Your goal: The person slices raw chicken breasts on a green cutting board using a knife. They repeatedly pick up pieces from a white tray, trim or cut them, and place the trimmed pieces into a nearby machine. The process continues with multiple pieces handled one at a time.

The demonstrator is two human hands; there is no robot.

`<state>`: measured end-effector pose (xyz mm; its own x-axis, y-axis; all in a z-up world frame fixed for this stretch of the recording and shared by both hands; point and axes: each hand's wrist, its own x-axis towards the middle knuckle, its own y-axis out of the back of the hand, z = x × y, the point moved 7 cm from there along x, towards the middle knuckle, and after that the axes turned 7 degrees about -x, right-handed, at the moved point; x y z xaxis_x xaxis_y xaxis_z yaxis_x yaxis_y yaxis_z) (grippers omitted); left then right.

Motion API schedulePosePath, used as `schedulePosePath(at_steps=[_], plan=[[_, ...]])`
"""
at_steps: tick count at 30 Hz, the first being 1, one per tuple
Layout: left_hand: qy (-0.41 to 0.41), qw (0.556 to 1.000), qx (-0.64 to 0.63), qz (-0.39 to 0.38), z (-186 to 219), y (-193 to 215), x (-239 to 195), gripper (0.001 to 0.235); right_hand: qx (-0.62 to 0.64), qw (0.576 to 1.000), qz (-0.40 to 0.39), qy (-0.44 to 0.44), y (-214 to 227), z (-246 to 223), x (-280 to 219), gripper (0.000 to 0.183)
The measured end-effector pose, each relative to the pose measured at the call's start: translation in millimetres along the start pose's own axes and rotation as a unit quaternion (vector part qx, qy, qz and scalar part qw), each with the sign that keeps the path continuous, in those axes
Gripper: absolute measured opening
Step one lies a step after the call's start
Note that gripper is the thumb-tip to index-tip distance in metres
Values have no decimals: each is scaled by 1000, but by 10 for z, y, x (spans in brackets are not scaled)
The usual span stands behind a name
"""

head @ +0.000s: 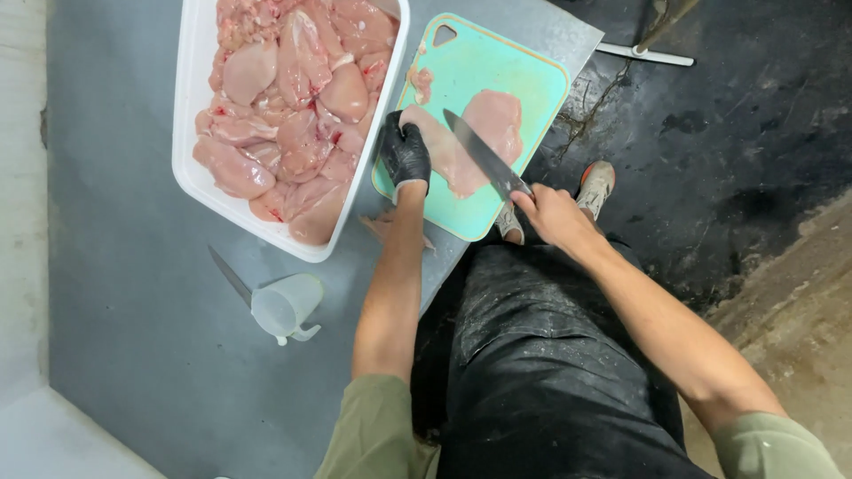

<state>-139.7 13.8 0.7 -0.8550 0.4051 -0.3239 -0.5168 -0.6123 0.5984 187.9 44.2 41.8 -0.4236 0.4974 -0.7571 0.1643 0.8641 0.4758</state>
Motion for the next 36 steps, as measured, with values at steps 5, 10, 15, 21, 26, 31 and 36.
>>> schedulePosePath(at_steps=[5, 10, 15, 21, 26, 31, 36], plan=[[-45, 995, -84, 40, 139, 121, -288, 37, 42, 998, 30, 27, -204, -201, 509, 52], [-59, 985, -135, 90, -154, 320, -324, 32, 27, 999, -16, 16, -130, -265, -171, 55], [-94, 952, -226, 184, -468, 703, -491, 29, -26, 998, -52, -2, -186, -74, -677, 53], [-202, 907, -264, 258, -571, 1622, -1190, 22, -74, 994, -75, 4, -37, 173, -901, 52], [-287, 913, -19, 288, -445, 1975, -1815, 19, -38, 999, -19, -17, -1, 546, -739, 50], [-308, 905, 292, 37, -922, 979, -1947, 64, 39, 997, 42, -42, 147, 834, -477, 52], [-418, 877, 226, -70, -26, 247, -1751, 55, 111, 987, 87, -82, 251, 1024, -347, 54]])
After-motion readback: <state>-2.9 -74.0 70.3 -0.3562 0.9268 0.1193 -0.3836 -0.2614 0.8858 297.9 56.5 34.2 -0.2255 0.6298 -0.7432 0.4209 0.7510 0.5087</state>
